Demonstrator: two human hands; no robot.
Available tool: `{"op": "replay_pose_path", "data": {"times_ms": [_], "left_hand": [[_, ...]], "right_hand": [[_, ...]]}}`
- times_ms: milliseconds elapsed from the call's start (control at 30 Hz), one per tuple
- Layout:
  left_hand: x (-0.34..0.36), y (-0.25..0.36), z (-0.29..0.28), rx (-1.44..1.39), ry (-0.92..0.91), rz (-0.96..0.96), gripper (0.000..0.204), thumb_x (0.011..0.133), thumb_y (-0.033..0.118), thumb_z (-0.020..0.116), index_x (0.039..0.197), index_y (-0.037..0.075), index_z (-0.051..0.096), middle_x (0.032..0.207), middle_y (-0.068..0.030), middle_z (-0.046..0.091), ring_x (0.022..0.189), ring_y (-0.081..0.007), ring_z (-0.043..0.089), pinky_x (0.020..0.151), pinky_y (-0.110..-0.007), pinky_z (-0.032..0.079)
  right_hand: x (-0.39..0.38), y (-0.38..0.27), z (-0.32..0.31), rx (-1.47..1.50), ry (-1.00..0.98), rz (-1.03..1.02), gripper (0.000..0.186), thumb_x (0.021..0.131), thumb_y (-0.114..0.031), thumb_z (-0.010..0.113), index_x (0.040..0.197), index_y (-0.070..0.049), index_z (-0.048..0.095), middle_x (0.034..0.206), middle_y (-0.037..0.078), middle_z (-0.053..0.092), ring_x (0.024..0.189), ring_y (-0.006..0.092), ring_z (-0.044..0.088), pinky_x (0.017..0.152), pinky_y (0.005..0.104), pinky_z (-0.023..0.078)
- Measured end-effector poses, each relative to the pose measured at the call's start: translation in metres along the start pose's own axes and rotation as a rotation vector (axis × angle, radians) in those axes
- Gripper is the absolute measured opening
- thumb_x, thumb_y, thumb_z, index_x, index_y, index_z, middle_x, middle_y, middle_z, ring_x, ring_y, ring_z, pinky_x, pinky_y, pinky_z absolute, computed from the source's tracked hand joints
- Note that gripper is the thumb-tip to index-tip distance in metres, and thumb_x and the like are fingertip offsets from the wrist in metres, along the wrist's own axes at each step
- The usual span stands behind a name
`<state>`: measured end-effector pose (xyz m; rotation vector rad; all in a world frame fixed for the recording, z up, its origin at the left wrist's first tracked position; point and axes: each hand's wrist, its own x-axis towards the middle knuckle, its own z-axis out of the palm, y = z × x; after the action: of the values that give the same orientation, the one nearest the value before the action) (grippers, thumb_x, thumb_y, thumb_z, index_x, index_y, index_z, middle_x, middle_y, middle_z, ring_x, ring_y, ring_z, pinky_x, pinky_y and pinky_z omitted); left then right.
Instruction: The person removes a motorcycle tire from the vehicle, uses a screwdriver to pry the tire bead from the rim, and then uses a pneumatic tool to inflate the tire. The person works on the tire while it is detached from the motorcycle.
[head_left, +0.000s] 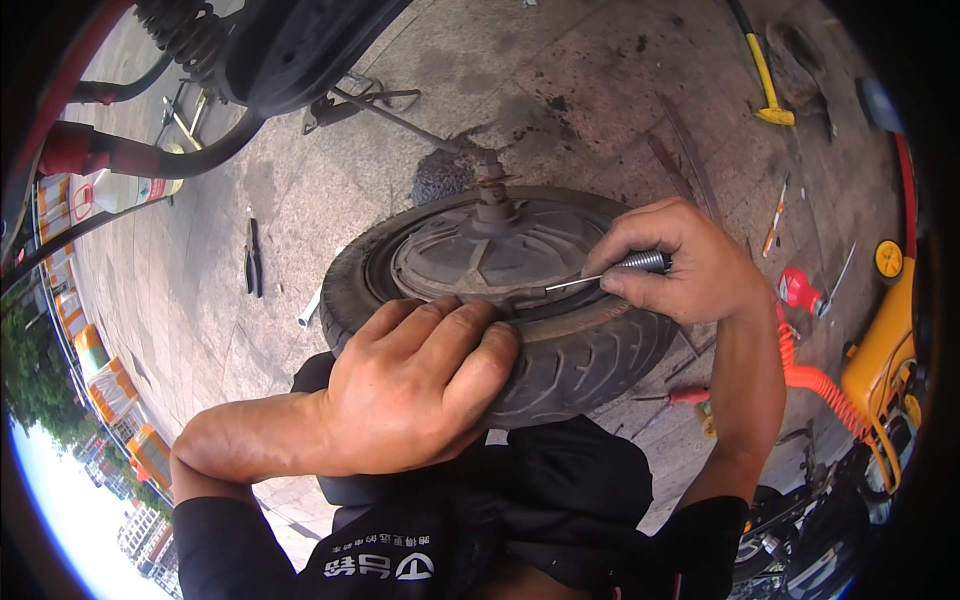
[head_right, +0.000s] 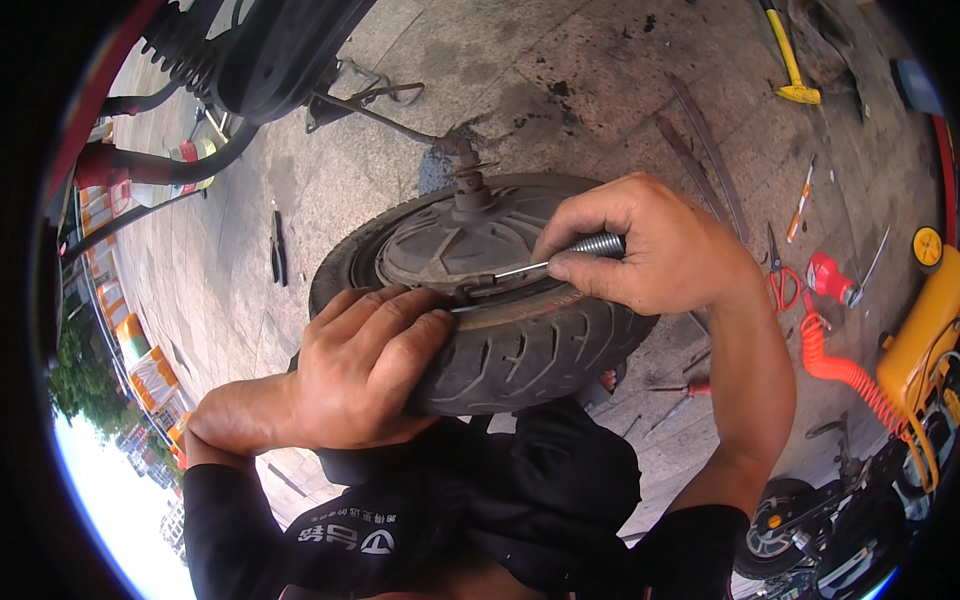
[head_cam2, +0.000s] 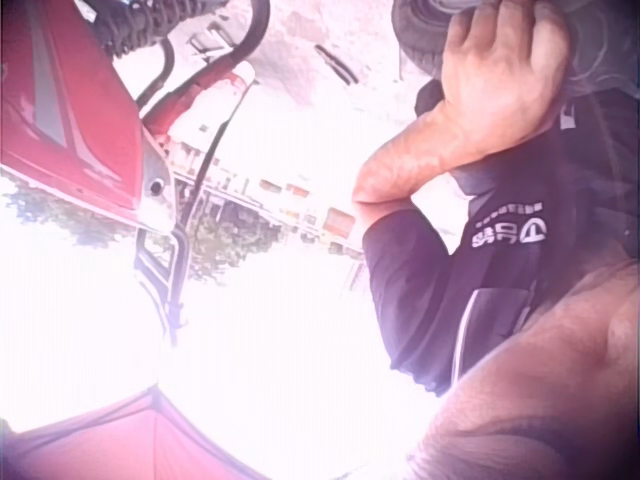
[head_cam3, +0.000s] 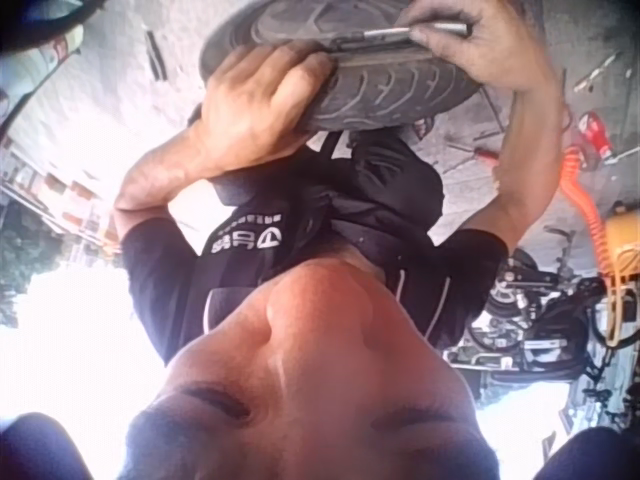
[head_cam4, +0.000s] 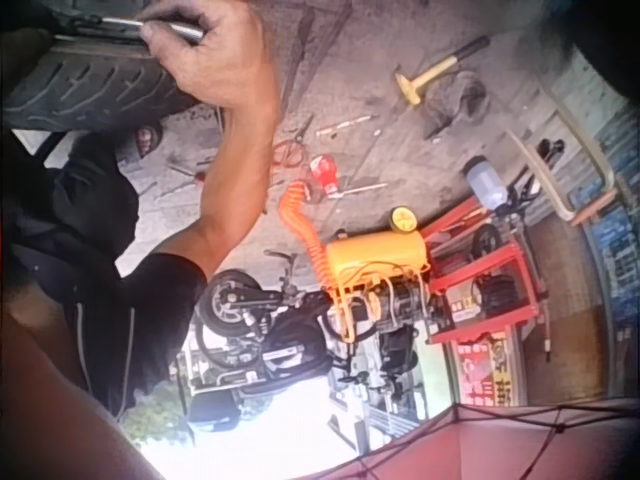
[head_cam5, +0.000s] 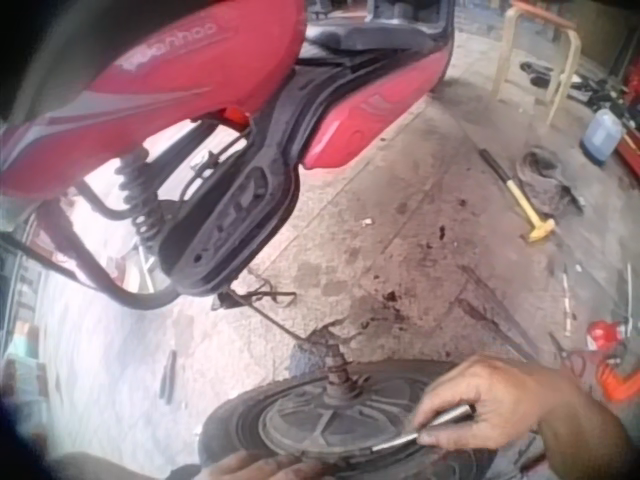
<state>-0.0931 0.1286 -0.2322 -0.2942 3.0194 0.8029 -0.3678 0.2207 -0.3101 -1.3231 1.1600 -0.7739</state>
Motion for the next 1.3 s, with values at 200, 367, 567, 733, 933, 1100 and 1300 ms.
{"op": "replay_pose_path", "data": {"times_ms": [200, 367, 567, 733, 933, 1100, 1300], "left_hand": [[0.0, 0.002, 0.003, 0.033, 0.013, 0.01, 0.044, 0.073, 0.021, 0.068, 0.112, 0.002, 0.063, 0.107, -0.0189, 0.069, 0.089, -0.0318, 0.071, 0.076, -0.039, 0.056], [-0.001, 0.002, 0.003, 0.036, 0.01, 0.01, 0.044, 0.073, 0.021, 0.068, 0.112, 0.002, 0.063, 0.107, -0.0186, 0.069, 0.089, -0.0317, 0.071, 0.076, -0.039, 0.056], [0.001, 0.0, 0.002, 0.002, 0.014, -0.01, 0.044, 0.073, 0.021, 0.068, 0.112, 0.002, 0.063, 0.108, -0.0185, 0.068, 0.089, -0.0321, 0.07, 0.076, -0.039, 0.056], [-0.001, -0.002, 0.0, -0.009, 0.02, -0.028, 0.046, 0.072, 0.021, 0.069, 0.113, 0.003, 0.063, 0.108, -0.0179, 0.068, 0.09, -0.0326, 0.07, 0.077, -0.04, 0.056], [0.002, -0.003, -0.002, -0.032, -0.001, -0.016, 0.06, 0.063, 0.021, 0.076, 0.118, 0.0, 0.06, 0.111, -0.0194, 0.067, 0.093, -0.035, 0.069, 0.08, -0.042, 0.055], [0.004, -0.003, -0.004, -0.039, -0.013, 0.007, 0.075, 0.054, 0.019, 0.083, 0.12, -0.003, 0.057, 0.113, -0.0218, 0.067, 0.094, -0.0389, 0.069, 0.081, -0.045, 0.054], [0.004, -0.001, -0.004, -0.034, -0.034, -0.006, 0.075, 0.053, 0.019, 0.082, 0.121, -0.002, 0.057, 0.113, -0.0217, 0.067, 0.093, -0.0383, 0.069, 0.08, -0.044, 0.054]], "right_hand": [[0.013, -0.014, 0.004, -0.181, -0.028, -0.047, 0.017, 0.077, 0.0, 0.074, 0.094, 0.0, 0.073, 0.085, 0.015, 0.072, 0.077, 0.0296, 0.072, 0.069, 0.036, 0.054], [0.022, -0.02, -0.004, -0.157, -0.161, -0.092, 0.017, 0.08, -0.004, 0.074, 0.096, 0.001, 0.074, 0.084, 0.014, 0.073, 0.076, 0.0282, 0.071, 0.07, 0.0349, 0.054], [0.034, 0.003, -0.02, 0.14, -0.356, 0.042, 0.019, 0.085, -0.011, 0.075, 0.098, 0.002, 0.072, 0.091, 0.011, 0.074, 0.087, 0.0194, 0.07, 0.08, 0.0325, 0.053], [0.019, 0.02, -0.032, 0.199, -0.291, 0.037, 0.02, 0.086, -0.011, 0.076, 0.1, 0.003, 0.072, 0.091, 0.009, 0.074, 0.087, 0.0158, 0.069, 0.081, 0.031, 0.053], [-0.001, 0.013, -0.033, 0.049, -0.129, 0.057, 0.018, 0.085, -0.006, 0.073, 0.101, 0.002, 0.073, 0.088, 0.007, 0.074, 0.082, 0.0141, 0.068, 0.076, 0.0283, 0.053], [-0.003, 0.007, -0.023, 0.015, -0.075, 0.036, 0.017, 0.082, -0.009, 0.075, 0.096, 0.001, 0.075, 0.081, 0.009, 0.073, 0.074, 0.0181, 0.07, 0.067, 0.0295, 0.052], [-0.001, -0.001, -0.016, -0.039, -0.047, -0.019, 0.017, 0.082, -0.008, 0.074, 0.097, 0.0, 0.075, 0.08, 0.011, 0.073, 0.073, 0.0209, 0.071, 0.066, 0.0313, 0.052]]}}
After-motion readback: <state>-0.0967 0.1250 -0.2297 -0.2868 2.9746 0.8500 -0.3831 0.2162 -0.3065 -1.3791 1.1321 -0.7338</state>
